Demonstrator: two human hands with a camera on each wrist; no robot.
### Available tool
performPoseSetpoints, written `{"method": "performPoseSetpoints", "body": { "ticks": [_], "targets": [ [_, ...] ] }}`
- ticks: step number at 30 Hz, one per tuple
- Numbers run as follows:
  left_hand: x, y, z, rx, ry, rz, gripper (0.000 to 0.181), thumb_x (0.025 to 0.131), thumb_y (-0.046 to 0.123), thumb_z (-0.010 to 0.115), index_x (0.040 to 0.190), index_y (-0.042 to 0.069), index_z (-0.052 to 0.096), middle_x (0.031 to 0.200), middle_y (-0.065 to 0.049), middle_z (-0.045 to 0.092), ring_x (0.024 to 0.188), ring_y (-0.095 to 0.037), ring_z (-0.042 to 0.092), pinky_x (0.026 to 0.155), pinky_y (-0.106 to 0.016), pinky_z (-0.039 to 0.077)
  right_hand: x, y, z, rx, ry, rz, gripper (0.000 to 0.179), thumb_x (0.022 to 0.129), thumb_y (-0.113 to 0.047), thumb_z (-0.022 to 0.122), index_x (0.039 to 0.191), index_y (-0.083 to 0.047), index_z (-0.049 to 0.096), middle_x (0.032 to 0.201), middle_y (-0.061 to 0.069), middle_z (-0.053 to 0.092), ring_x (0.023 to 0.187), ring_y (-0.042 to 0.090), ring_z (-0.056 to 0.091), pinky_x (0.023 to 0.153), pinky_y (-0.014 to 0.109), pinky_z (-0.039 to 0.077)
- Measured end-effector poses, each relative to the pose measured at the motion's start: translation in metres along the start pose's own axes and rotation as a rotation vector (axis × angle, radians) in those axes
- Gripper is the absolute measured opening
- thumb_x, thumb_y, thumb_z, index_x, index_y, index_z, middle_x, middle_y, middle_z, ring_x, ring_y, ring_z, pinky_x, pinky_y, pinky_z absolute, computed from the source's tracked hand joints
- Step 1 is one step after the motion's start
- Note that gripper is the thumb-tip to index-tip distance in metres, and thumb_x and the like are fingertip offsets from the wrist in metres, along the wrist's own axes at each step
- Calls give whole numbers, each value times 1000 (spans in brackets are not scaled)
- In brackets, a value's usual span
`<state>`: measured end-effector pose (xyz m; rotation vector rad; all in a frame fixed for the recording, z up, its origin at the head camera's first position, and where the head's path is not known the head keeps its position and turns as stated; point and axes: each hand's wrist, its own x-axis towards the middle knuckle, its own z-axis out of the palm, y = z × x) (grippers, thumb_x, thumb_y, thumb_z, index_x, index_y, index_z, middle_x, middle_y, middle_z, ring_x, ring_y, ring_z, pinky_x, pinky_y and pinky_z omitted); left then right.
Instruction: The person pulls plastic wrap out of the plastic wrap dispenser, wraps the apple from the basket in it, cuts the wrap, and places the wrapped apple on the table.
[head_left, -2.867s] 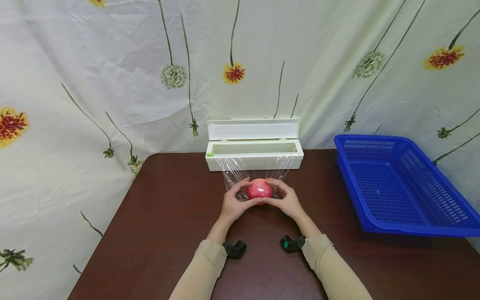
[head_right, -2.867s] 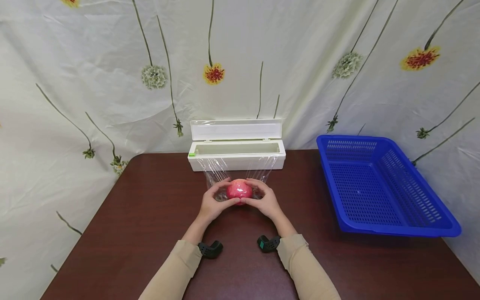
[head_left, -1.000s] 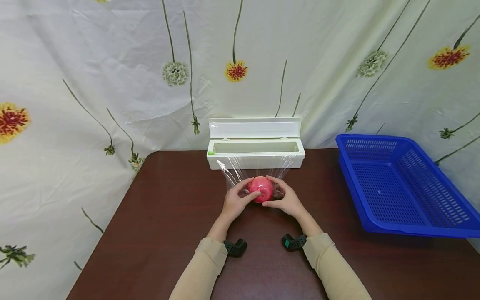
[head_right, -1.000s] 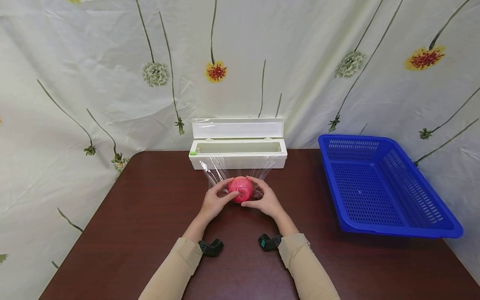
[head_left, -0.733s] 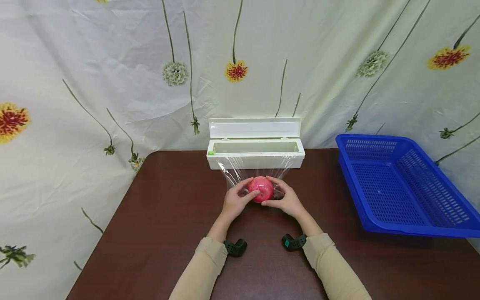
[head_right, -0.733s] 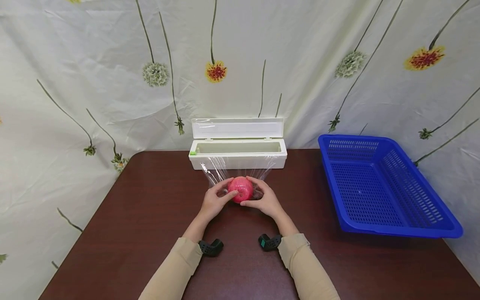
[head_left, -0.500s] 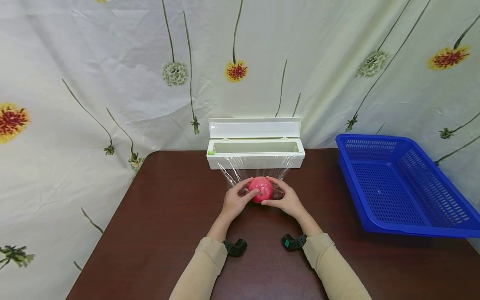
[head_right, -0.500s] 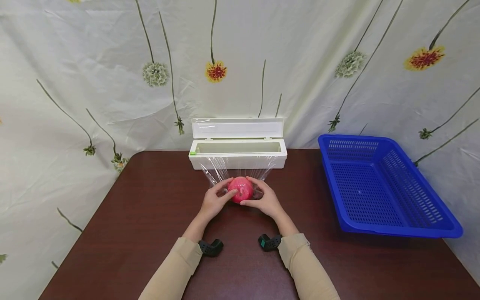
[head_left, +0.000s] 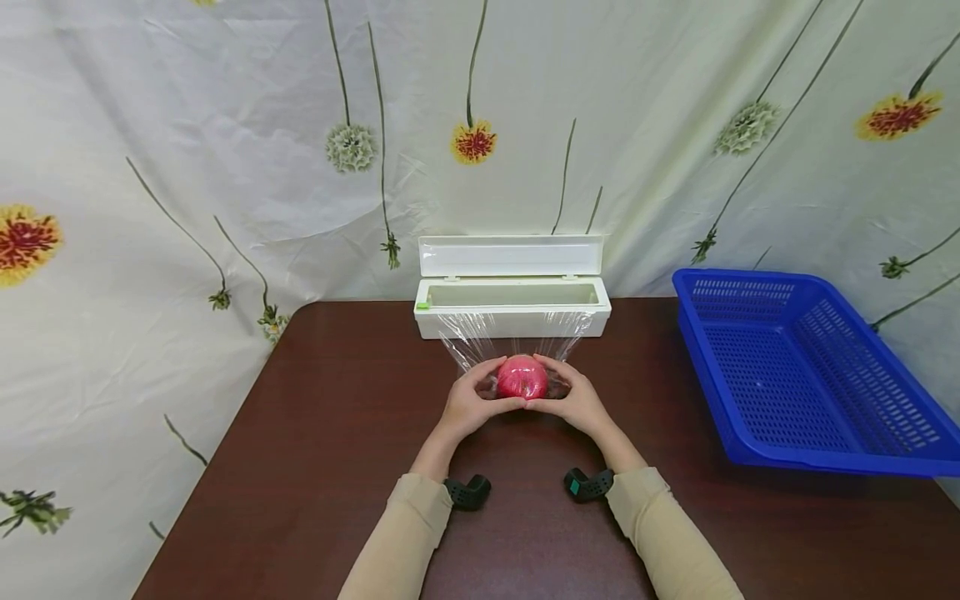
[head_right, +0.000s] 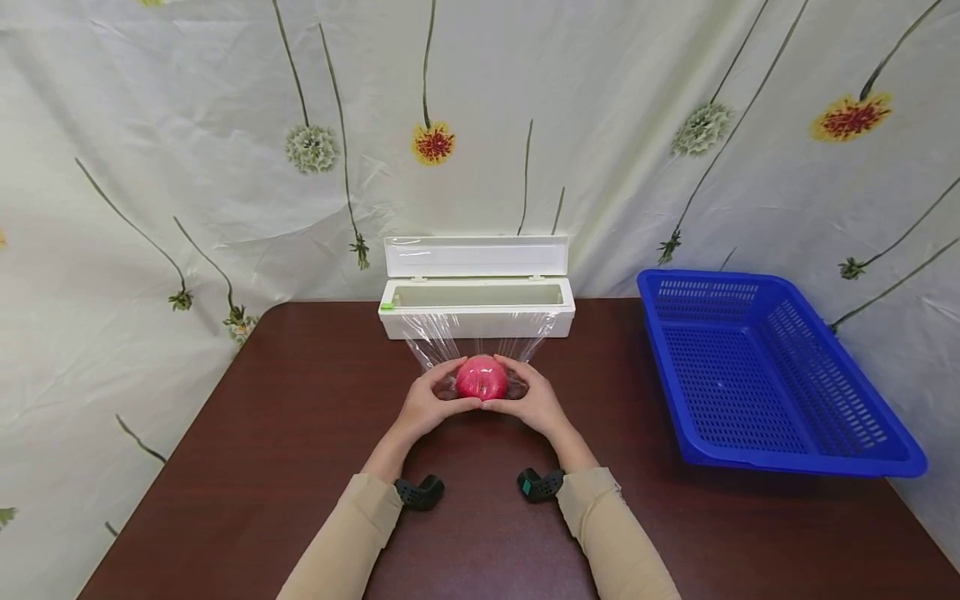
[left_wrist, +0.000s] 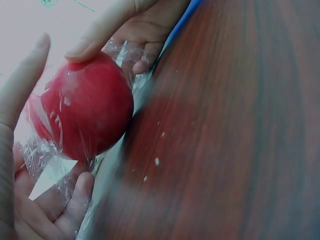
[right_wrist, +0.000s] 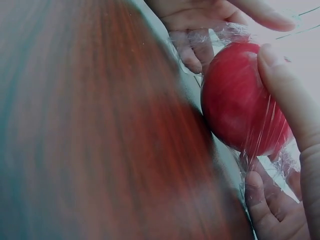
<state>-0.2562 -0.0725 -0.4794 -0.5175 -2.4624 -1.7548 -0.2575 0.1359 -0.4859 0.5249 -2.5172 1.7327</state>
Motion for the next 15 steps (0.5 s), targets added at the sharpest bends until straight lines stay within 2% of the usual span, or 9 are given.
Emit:
{"method": "performPoseSetpoints", "body": {
  "ticks": [4,6,11,15],
  "targets": [
    [0,-1,-2,-5,-44,3,78,67,22,86,134,5,51,130,-10,53,104,-28,55,83,-34,52,0,0,1,-31,22,-11,72,73,-27,82,136,-14,50,127,13,56,104,29,60,82,37,52],
    [2,-9,-2,-21,-58,9,80,65,24,87,135,9,51,131,-7,51,108,-26,54,84,-32,51,1,7,3,-38,35,-16,73,71,-33,82,135,-16,51,126,12,57,102,27,61,80,35,53],
    [2,-11,-1,-31,-61,24,78,66,16,87,135,9,51,133,-9,49,111,-28,53,86,-36,50,0,5,2,-25,31,21,72,71,-36,82,134,-19,53,127,10,57,103,27,61,81,36,52],
    [1,-10,-2,8,-56,14,78,68,22,86,136,8,50,136,-8,49,117,-26,51,89,-36,49,0,2,1,-34,26,52,71,72,-34,82,135,-18,52,129,10,56,105,27,59,84,37,51]
  ]
}}
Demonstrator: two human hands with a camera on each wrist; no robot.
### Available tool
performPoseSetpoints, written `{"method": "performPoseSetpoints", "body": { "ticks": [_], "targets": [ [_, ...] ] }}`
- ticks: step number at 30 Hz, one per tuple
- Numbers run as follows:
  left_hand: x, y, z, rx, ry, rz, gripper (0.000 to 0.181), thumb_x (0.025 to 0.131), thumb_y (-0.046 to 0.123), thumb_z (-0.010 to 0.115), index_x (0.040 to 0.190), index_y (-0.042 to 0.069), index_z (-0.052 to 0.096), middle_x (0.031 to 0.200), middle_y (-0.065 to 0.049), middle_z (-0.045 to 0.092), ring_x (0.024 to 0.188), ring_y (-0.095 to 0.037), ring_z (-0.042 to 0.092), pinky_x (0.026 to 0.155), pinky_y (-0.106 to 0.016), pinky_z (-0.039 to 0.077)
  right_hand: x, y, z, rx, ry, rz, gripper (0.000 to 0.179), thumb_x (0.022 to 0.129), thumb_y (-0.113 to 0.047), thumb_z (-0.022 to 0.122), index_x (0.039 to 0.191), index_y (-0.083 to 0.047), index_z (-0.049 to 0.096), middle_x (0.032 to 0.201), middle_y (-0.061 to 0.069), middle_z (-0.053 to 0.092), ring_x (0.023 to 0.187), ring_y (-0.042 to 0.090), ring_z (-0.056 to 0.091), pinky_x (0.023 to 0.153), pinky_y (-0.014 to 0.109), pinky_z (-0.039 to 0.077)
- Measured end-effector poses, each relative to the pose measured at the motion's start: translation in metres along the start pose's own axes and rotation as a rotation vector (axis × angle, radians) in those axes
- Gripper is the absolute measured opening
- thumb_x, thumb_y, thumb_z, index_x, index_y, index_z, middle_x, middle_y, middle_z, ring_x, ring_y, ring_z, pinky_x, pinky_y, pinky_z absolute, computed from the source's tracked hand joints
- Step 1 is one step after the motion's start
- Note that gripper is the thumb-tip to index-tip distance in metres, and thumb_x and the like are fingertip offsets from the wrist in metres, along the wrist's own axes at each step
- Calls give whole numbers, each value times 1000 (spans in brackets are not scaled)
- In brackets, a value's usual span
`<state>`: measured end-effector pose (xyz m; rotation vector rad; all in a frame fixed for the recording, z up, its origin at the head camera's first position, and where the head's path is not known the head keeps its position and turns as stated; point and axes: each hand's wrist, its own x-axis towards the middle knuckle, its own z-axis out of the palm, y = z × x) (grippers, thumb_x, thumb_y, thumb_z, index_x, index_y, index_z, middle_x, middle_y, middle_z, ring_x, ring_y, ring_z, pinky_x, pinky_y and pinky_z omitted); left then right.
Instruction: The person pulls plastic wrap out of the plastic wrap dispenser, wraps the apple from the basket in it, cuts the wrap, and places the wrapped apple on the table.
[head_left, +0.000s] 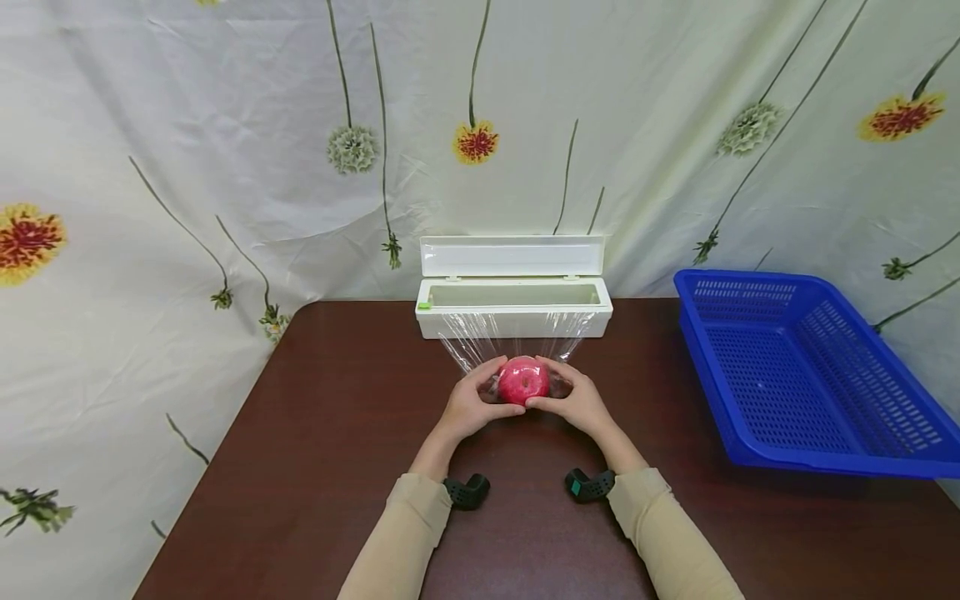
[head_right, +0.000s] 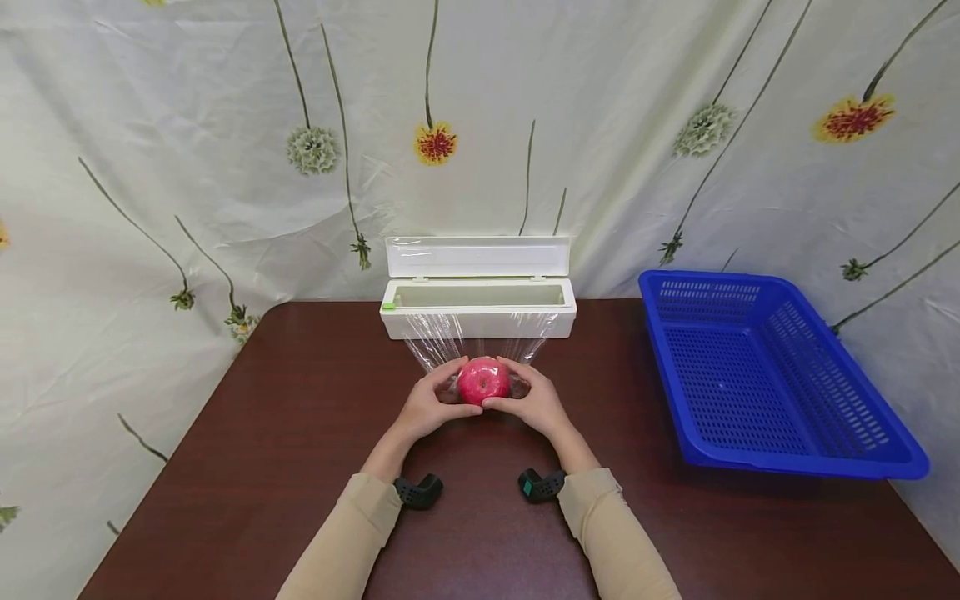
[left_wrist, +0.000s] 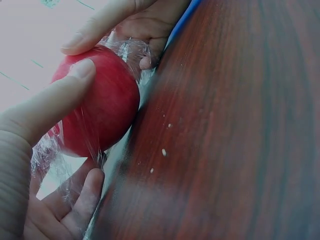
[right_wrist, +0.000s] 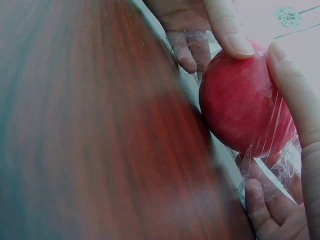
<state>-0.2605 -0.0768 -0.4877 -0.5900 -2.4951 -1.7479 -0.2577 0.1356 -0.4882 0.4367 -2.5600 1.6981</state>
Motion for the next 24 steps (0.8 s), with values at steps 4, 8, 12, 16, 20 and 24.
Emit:
{"method": "performPoseSetpoints", "body": {
  "ticks": [4,8,12,16,20,24],
  "targets": [
    [-2,1,0,26,-9,-34,79,70,30,84,137,10,49,136,-6,50,118,-24,50,90,-36,48,0,0,0,-9,-1,10,69,73,-33,81,135,-16,53,128,10,56,106,26,59,86,38,50],
    [-2,0,0,9,-22,-59,80,71,33,83,139,11,47,134,-5,52,115,-23,54,88,-36,49,1,1,0,-2,-5,15,68,74,-31,80,134,-15,53,128,11,56,106,27,58,87,39,50],
    [-2,-1,0,-10,-25,-68,79,71,32,82,139,13,47,132,-5,54,110,-22,57,86,-34,50,1,1,0,-20,0,24,66,75,-32,79,134,-14,53,127,11,57,104,26,59,85,39,51],
    [-1,-2,1,-15,-16,-60,73,72,31,82,136,16,50,128,-6,56,106,-23,60,85,-35,51,0,1,1,-54,13,23,64,76,-35,78,132,-13,55,124,10,59,102,25,58,84,40,51],
    [-1,-2,1,11,2,-53,69,71,34,82,132,18,53,125,-4,58,105,-22,59,85,-36,51,1,0,1,-84,41,-17,58,76,-30,79,127,-10,59,126,9,54,111,26,51,90,45,47],
    [-2,-2,0,74,23,-44,69,70,42,81,130,20,56,124,-2,59,108,-21,56,87,-39,49,1,0,1,-80,42,-56,56,76,-27,79,125,-7,60,128,9,52,116,27,48,93,47,44]
  ]
}}
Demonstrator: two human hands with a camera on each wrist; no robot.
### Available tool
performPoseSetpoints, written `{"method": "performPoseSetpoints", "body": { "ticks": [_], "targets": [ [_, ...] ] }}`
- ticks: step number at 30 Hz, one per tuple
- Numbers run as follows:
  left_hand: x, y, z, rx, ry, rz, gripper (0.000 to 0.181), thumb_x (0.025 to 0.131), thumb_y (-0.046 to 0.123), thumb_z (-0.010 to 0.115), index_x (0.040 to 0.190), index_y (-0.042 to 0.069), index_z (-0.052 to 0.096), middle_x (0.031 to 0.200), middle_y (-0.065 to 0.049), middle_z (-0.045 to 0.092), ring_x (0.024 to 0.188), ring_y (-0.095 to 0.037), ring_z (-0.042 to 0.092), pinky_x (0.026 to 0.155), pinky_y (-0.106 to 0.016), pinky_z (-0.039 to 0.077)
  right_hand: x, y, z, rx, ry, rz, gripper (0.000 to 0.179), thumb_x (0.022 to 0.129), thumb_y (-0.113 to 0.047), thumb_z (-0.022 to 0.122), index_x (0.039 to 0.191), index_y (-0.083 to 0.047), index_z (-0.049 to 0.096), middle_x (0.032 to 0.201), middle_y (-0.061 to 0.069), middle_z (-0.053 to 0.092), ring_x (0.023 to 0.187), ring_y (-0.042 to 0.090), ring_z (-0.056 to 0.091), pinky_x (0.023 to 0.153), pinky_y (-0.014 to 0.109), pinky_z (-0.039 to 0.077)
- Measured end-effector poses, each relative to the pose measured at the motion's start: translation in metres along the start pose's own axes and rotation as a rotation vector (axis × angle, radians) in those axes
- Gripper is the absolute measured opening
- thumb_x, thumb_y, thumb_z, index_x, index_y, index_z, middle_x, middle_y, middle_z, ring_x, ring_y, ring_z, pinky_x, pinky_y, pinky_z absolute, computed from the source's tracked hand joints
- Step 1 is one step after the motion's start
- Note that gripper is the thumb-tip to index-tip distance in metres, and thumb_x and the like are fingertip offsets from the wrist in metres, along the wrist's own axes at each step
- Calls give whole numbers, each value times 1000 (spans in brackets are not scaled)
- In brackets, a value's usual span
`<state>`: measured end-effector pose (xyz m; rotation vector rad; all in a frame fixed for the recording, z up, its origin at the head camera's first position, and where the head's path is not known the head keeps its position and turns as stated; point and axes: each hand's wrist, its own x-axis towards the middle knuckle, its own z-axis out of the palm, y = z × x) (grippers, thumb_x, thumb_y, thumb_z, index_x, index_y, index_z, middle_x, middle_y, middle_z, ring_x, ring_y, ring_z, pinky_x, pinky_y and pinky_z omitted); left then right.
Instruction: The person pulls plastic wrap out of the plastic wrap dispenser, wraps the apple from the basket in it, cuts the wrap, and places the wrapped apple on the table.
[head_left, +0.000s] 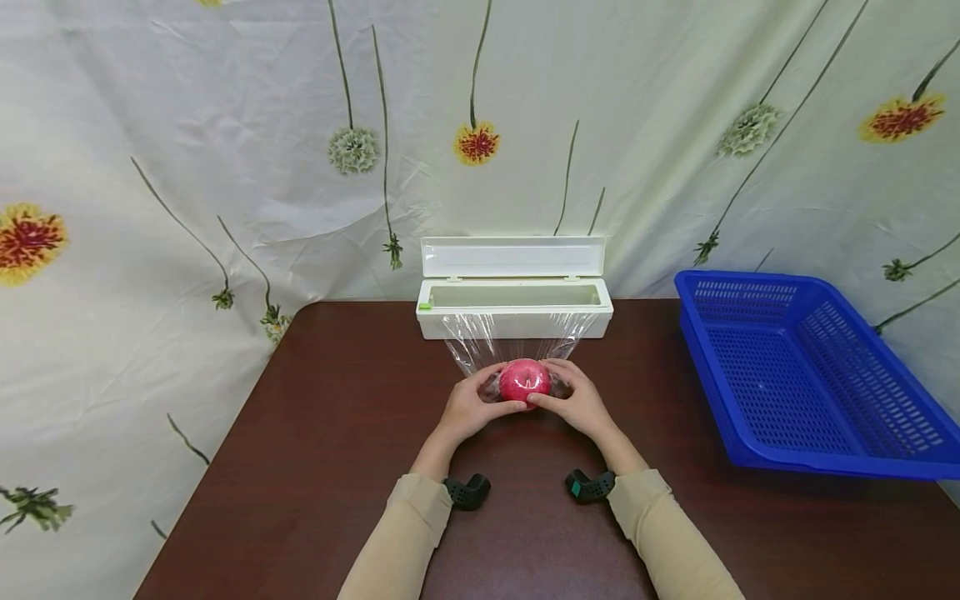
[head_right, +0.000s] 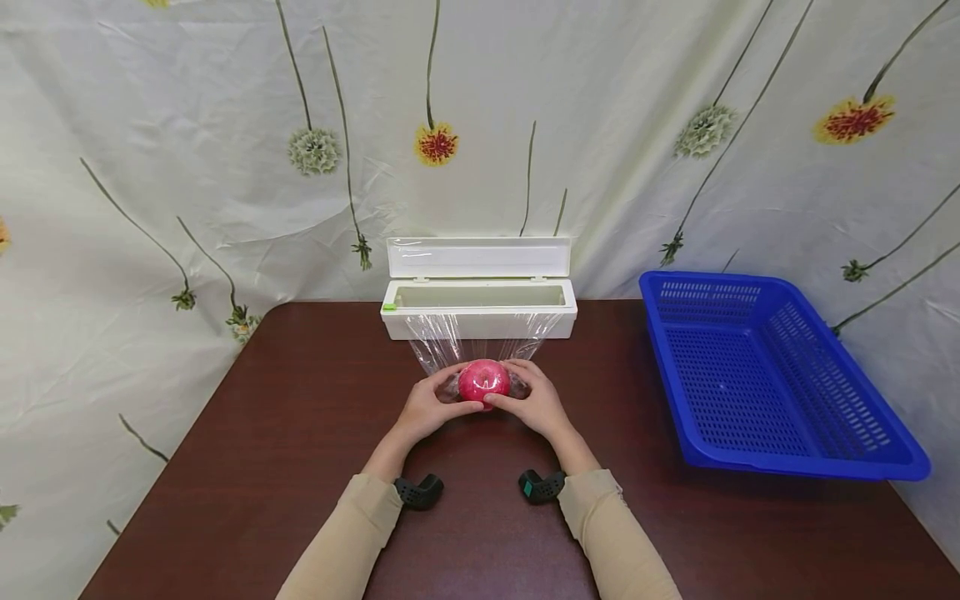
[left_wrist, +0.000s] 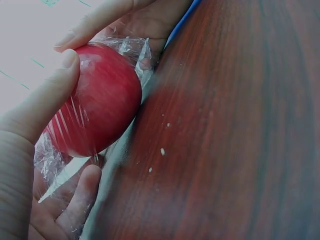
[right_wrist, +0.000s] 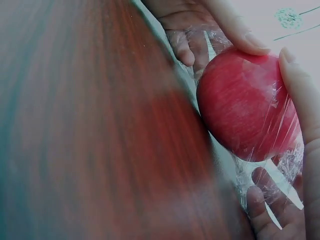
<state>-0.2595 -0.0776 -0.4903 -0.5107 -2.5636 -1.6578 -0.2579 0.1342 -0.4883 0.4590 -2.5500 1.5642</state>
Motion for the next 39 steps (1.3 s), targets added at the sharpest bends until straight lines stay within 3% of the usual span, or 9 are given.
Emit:
{"method": "performPoseSetpoints", "body": {
  "ticks": [6,14,23,30,39],
  "targets": [
    [0,0,0,116,37,8,70,68,53,78,128,24,59,120,-1,59,111,-22,48,87,-45,47,-1,0,0,15,-26,9,56,79,-30,76,129,-11,58,120,7,59,108,25,54,90,44,47],
    [0,0,-1,154,35,19,69,70,54,76,128,22,59,117,0,61,107,-20,50,86,-43,47,-1,3,1,-6,-20,12,54,81,-31,73,130,-12,57,120,6,60,109,24,54,91,45,46],
    [1,1,-2,187,10,33,68,74,55,72,130,19,58,117,1,62,104,-18,52,86,-42,47,-1,1,2,70,21,36,70,80,-27,76,141,-14,44,139,10,46,127,28,41,102,50,35],
    [1,1,-1,200,-6,3,67,74,58,70,129,20,59,115,4,62,101,-15,51,85,-39,47,-11,-39,-6,145,41,-15,66,80,-9,74,137,2,44,136,20,48,125,35,43,101,52,34],
    [1,0,-1,201,-19,-8,64,76,59,68,126,22,61,110,6,63,97,-13,51,82,-38,47,-9,-36,-6,213,-1,-45,58,82,-5,70,134,5,46,134,21,50,121,36,48,97,48,41]
  ]
}}
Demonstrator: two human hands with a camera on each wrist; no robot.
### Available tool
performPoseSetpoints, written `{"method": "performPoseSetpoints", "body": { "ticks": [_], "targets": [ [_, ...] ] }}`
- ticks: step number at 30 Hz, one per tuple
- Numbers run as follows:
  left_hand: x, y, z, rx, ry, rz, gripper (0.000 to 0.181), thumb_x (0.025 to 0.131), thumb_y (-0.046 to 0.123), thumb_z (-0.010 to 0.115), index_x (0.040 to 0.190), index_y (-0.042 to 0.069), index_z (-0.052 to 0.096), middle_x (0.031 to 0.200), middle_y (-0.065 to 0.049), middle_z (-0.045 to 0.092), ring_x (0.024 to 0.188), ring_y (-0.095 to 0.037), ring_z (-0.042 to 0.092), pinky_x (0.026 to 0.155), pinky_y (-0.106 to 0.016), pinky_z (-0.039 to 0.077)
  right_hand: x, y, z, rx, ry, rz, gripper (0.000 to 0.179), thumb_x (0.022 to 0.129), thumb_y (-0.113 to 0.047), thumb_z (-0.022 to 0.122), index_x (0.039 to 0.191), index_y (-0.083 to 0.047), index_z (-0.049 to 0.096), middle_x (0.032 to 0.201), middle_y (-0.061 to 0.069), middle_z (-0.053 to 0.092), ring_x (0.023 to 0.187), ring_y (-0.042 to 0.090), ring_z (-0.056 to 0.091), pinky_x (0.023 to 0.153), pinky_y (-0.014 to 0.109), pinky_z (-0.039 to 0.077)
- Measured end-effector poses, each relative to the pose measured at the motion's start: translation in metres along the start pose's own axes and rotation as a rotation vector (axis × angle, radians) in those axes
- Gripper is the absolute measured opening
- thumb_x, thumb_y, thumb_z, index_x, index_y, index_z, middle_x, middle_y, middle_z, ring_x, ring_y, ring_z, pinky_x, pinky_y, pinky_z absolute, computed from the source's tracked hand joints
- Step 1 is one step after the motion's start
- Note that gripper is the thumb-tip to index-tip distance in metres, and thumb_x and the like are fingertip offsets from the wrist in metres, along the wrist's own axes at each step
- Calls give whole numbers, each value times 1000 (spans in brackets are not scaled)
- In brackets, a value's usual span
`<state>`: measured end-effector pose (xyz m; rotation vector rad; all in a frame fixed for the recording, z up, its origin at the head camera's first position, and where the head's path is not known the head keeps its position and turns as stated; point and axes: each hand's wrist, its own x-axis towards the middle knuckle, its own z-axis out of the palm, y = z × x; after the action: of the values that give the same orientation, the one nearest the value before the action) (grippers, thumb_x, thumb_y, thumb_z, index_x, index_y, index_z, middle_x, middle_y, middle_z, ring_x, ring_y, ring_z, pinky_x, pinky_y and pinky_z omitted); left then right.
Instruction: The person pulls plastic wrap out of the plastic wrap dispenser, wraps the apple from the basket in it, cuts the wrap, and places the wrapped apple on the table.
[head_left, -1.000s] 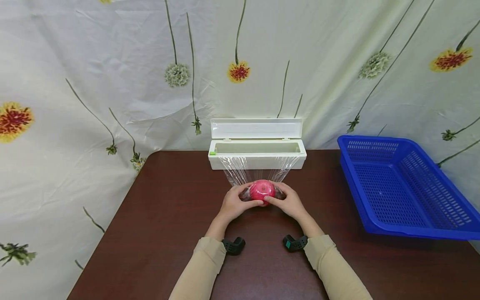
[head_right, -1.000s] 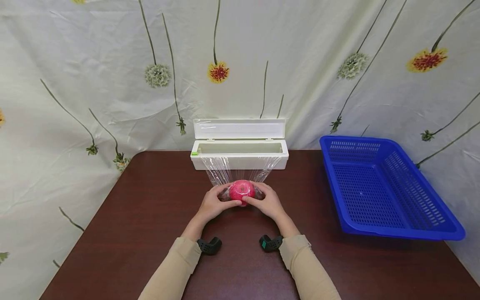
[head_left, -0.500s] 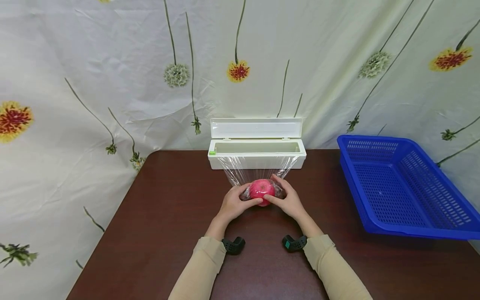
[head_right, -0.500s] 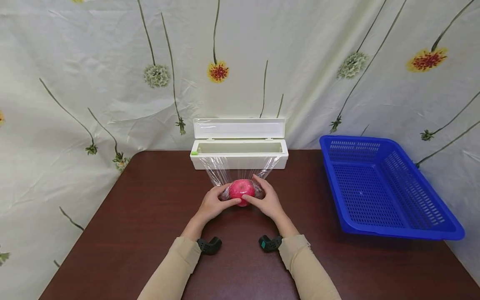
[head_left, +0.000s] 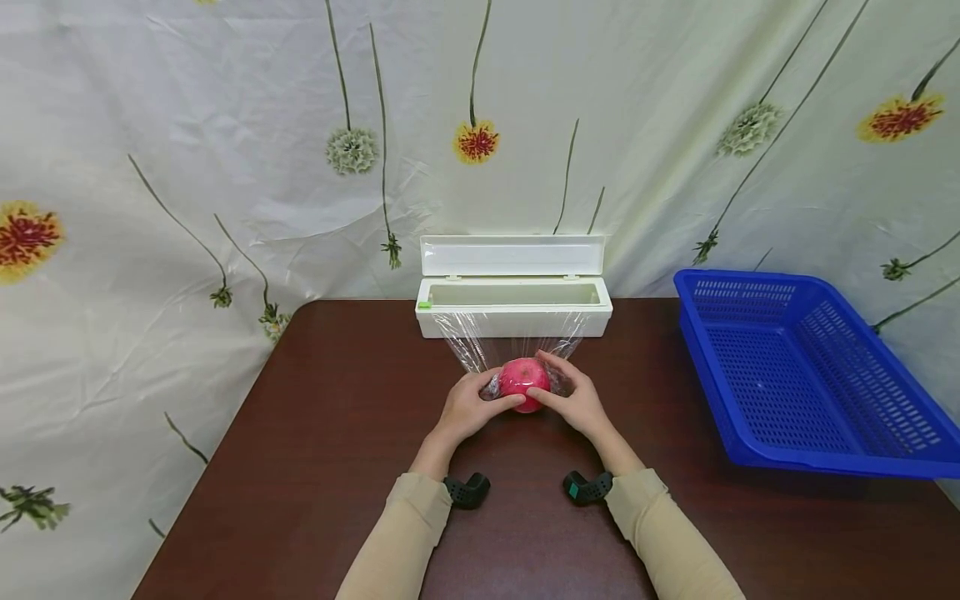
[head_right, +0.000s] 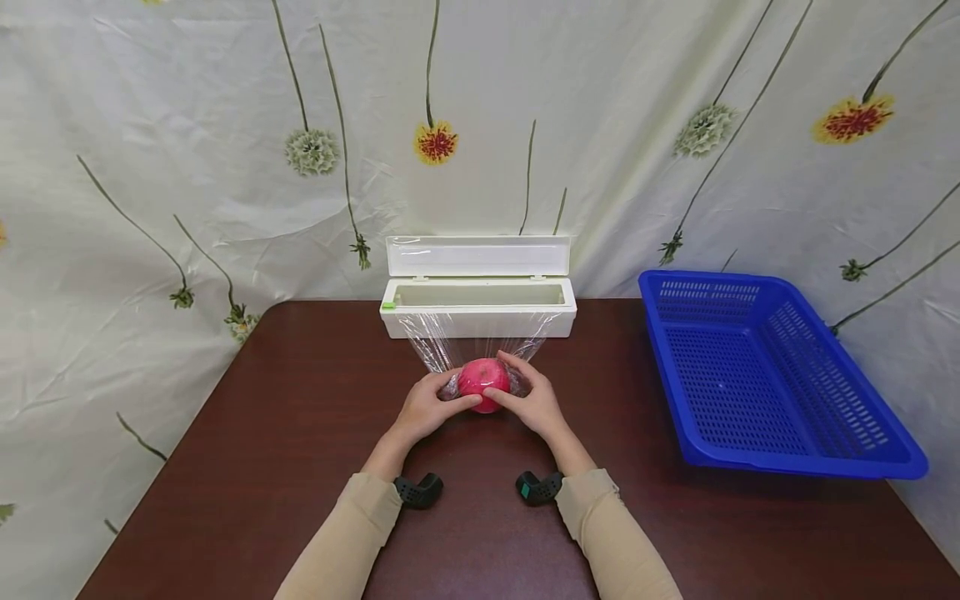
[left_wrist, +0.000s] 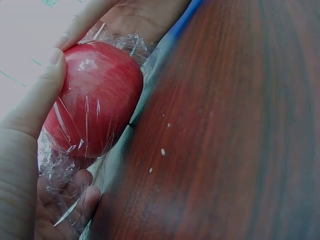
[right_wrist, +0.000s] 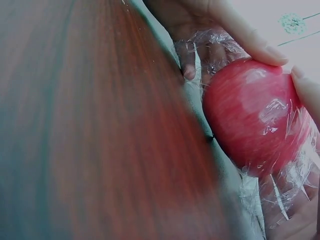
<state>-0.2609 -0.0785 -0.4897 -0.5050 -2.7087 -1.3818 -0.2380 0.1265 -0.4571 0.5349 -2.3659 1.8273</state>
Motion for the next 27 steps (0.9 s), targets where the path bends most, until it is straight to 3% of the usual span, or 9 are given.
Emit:
{"method": "performPoseSetpoints", "body": {
  "ticks": [6,11,15,21,27],
  "targets": [
    [1,-1,0,-26,9,1,53,77,58,67,118,23,66,105,8,64,93,-11,55,81,-34,49,2,15,0,-46,-23,40,55,85,-14,70,134,-1,49,132,18,51,117,34,51,94,46,44],
    [1,-1,0,-29,23,3,50,79,57,66,114,23,67,103,8,66,90,-11,58,79,-33,50,6,36,2,-59,-43,89,69,76,-20,79,137,-12,48,134,10,51,118,29,50,94,45,44],
    [1,-1,0,-18,32,0,50,79,58,66,114,21,68,102,7,67,89,-11,58,79,-33,50,6,39,3,-73,-62,79,77,70,-24,84,137,-17,47,133,8,50,117,29,48,94,46,44],
    [0,0,0,-26,43,-25,55,77,59,66,116,20,67,106,3,66,92,-14,59,80,-35,50,6,40,3,-105,-75,78,77,69,-25,85,135,-21,45,132,8,49,116,28,49,93,47,44],
    [-2,1,2,-42,104,-83,63,72,61,70,116,18,61,109,-2,65,94,-19,58,80,-39,50,5,37,3,-138,-68,104,76,69,-29,84,134,-21,47,131,7,51,115,28,50,92,45,46]
  ]
}}
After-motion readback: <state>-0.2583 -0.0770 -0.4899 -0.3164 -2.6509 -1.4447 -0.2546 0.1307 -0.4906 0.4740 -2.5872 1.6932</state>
